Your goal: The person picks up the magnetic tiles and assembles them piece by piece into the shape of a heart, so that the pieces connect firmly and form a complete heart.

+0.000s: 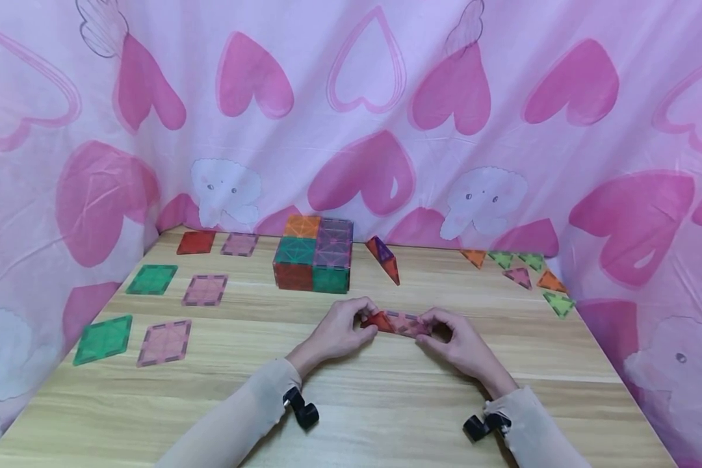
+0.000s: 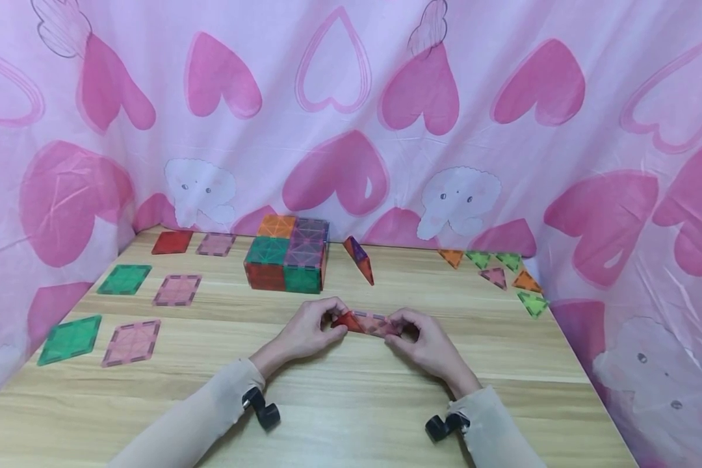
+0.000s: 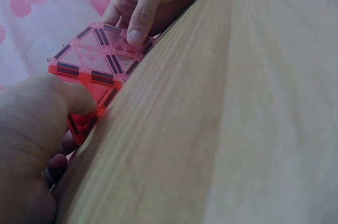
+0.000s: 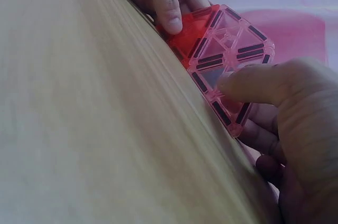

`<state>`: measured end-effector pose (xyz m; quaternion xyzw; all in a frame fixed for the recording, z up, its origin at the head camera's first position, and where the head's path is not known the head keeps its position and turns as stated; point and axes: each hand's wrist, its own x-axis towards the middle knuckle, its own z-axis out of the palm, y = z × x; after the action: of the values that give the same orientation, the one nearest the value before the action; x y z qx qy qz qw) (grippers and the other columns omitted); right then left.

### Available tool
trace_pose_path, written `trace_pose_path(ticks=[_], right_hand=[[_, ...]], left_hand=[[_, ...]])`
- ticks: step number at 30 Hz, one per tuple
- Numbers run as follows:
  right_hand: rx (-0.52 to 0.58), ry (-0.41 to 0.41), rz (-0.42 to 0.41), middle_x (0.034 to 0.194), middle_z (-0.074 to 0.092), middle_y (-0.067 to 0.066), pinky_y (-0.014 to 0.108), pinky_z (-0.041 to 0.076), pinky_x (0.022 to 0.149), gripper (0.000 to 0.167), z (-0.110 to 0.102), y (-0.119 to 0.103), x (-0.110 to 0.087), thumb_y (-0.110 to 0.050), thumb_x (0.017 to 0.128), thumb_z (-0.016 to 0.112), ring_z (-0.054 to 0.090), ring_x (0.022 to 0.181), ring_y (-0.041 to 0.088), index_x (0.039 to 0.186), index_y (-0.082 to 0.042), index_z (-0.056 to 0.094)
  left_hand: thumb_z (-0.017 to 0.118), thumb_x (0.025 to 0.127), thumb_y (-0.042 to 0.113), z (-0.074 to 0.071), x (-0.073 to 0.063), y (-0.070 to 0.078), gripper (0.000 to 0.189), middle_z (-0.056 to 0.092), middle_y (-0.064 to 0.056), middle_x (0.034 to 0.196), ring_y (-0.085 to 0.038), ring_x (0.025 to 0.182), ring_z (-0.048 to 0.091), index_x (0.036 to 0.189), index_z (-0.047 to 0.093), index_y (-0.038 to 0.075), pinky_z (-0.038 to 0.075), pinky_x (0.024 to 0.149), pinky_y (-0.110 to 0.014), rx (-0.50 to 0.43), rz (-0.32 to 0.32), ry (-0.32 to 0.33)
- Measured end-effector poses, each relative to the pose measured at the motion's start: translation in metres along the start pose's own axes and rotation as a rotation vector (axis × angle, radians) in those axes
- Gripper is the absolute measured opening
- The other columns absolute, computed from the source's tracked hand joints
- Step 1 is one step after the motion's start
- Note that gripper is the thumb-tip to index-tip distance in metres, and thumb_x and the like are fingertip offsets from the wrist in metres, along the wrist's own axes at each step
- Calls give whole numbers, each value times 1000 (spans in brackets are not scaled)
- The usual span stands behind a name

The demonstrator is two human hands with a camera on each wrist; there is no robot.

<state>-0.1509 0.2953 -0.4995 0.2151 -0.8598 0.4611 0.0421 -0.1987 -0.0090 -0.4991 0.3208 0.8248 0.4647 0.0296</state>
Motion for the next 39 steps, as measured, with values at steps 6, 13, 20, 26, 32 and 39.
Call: trace_pose_path(ticks=[6,13,20,26,32,39], right_hand=[[-1,6,11,113,79,-4,25,54,95,22,-1,0,-2,-11,99,86,71,105,14,116,-22,80],[0,33,56,112,79,-4,25,55,89,21,-10,1,-10,-11,98,87,70,101,14,114,-23,81],[-31,50,97,112,79,-6,25,56,88,19,-24,7,-23,-13,99,86,71,101,13,113,-25,79],[-110,145,150,107,79,-2,20,56,83,18,-45,11,-47,-11,98,86,71,95,9,112,-19,78],[-152,280,206,98,72,5,19,51,71,21,-64,17,-65,-5,95,89,63,83,9,108,-10,73],[-150,337,185,88,66,3,22,47,64,23,-62,23,-61,-2,92,90,56,75,9,103,-9,71]], left_hand=[[81,98,10,1,0,1,18,70,6,100,-13,94,63,113,74,17,55,86,-30,-11,-1,3],[81,99,10,5,2,0,17,70,6,99,-12,94,63,112,74,18,56,86,-29,-19,9,-5],[80,98,7,8,4,2,16,72,4,98,-11,93,65,109,74,17,56,85,-26,-41,29,-12],[79,98,4,7,4,3,12,73,4,98,-9,91,66,106,75,11,58,84,-26,-37,55,1],[79,99,6,3,2,0,10,75,2,100,-9,92,66,107,75,12,58,86,-26,-30,31,1],[80,99,5,2,1,-1,11,73,6,99,-7,91,66,107,76,12,58,85,-26,-28,44,9]])
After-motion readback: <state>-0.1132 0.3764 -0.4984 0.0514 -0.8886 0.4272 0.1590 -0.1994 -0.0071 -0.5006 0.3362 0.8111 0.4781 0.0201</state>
